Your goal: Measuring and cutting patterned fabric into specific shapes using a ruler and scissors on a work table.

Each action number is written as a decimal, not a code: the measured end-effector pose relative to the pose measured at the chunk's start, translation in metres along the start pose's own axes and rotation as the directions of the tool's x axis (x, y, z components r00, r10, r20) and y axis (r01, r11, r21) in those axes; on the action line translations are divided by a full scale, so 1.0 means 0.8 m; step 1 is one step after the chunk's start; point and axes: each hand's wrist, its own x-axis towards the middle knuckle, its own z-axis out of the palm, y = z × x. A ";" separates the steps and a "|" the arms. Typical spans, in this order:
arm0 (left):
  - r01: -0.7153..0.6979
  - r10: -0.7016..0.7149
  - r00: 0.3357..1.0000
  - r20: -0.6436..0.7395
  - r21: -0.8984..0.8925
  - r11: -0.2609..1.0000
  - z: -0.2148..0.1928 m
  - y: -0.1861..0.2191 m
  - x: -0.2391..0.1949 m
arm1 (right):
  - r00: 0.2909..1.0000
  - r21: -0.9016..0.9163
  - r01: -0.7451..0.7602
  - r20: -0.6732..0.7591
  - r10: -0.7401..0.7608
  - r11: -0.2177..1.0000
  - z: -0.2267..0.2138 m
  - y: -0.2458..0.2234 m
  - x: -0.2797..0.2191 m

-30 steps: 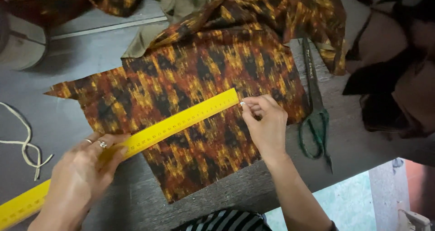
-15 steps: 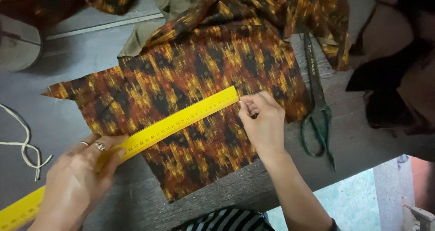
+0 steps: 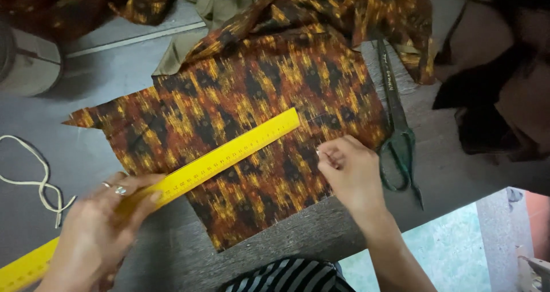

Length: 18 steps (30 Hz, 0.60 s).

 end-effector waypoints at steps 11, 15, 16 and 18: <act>-0.489 0.056 0.822 -0.567 -0.650 0.582 -0.004 0.113 -0.019 | 0.971 0.645 0.235 -0.123 -0.205 0.727 -0.016 -0.033 -0.096; -0.534 0.206 0.845 -0.493 -0.753 0.385 0.062 0.170 -0.021 | 0.874 0.584 0.485 -0.295 -0.386 0.651 0.003 -0.035 -0.126; -0.534 0.217 0.845 -0.488 -0.751 0.388 0.084 0.173 -0.023 | 0.876 0.588 0.481 -0.301 -0.376 0.650 0.010 -0.026 -0.133; -0.441 0.294 0.887 -0.356 -0.841 0.313 0.129 0.178 -0.028 | 0.892 0.513 0.410 -0.396 -0.216 0.754 0.025 -0.009 -0.147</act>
